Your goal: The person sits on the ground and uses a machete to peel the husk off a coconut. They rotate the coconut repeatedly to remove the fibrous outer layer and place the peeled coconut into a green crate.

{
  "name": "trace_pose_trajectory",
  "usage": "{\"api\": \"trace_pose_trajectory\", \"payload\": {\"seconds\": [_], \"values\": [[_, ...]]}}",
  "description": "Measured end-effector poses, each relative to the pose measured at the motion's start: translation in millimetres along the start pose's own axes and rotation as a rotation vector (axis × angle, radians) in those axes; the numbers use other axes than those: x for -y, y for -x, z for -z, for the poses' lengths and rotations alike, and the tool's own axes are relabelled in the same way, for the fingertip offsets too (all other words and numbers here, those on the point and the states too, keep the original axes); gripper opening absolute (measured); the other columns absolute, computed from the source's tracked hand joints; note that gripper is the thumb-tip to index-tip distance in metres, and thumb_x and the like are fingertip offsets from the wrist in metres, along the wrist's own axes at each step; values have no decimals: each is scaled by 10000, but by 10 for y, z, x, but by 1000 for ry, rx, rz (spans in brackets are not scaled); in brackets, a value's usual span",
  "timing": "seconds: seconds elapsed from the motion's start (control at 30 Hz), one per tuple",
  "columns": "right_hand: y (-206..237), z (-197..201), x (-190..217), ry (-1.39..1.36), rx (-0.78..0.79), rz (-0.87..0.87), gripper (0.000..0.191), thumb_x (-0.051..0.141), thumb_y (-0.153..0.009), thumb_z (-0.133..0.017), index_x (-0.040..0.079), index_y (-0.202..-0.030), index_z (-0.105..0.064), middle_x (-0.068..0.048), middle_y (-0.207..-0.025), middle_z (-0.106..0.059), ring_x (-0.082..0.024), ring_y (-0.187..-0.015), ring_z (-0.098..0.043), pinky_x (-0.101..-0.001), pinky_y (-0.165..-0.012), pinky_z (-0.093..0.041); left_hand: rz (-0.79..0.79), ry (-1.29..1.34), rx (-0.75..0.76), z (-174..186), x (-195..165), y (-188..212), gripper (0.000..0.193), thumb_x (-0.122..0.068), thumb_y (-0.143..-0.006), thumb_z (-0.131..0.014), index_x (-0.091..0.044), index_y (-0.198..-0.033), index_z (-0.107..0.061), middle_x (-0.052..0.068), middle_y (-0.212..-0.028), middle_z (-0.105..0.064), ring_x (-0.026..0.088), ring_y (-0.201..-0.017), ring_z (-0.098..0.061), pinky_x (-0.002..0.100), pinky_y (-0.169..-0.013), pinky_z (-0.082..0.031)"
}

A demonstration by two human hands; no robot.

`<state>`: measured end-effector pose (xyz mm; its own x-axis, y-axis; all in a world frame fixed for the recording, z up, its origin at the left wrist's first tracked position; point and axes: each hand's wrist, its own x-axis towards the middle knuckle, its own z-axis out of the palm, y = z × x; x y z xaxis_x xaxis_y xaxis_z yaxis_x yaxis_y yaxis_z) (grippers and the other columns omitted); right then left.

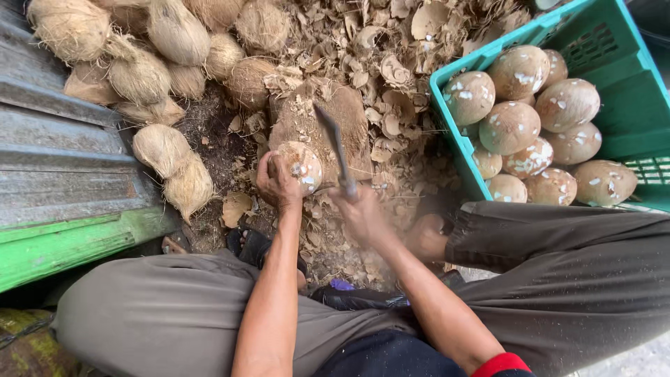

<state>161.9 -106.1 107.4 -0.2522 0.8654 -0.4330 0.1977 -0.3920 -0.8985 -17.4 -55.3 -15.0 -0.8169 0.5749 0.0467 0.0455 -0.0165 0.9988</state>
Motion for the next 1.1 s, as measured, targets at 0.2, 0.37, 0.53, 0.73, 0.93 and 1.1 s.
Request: {"api": "trace_pose_trajectory", "payload": {"seconds": [0.2,0.37,0.53,0.73,0.93,1.1], "values": [[34,72,350,419,61,-29,321,316,-1005,-638,64,-806,-641,-113,-638,-600,-146,-600,-558,-274,-588,-451,-27,-227,139,45,-92,0,385,-404,-921,-647,-59,-1067,-740,104,-1023,-736,214,-879,-695,400,-797,-564],[134,187,471,66,-64,-163,264,319,-953,-609,127,-773,-608,-17,-684,-612,-113,-541,-569,-281,-486,-524,40,-314,164,96,-189,6,465,-507,-947,-545,-102,-1060,-742,89,-1022,-752,196,-852,-683,345,-764,-563],[-54,109,164,78,-15,82,379,311,-1022,-605,81,-732,-523,-37,-634,-548,-133,-487,-449,-309,-422,-420,259,-469,101,153,-268,14,553,-592,-955,-531,-170,-1285,-669,115,-1268,-681,234,-1114,-621,476,-944,-496],[38,-6,-18,132,50,-307,168,279,-1004,-613,118,-960,-604,-10,-727,-612,-90,-539,-543,-267,-473,-471,250,-227,15,200,-348,73,1106,-493,-690,-890,-126,-1528,-269,183,-1505,-301,335,-1346,-392,624,-1001,-423],[-65,340,204,-18,-204,-308,139,186,-956,-603,126,-1080,-581,-41,-793,-609,-169,-548,-527,-335,-451,-469,402,-114,495,207,-304,-13,956,-523,-532,-899,-103,-1314,-543,161,-1306,-599,315,-1206,-645,561,-972,-543],[15,468,416,106,-348,-80,239,294,-1027,-629,69,-995,-554,7,-790,-604,-59,-605,-533,-253,-515,-506,-321,-568,325,130,-225,-64,618,-589,-872,-736,-76,-1215,-728,197,-1309,-575,350,-1157,-581,574,-831,-448]]}}
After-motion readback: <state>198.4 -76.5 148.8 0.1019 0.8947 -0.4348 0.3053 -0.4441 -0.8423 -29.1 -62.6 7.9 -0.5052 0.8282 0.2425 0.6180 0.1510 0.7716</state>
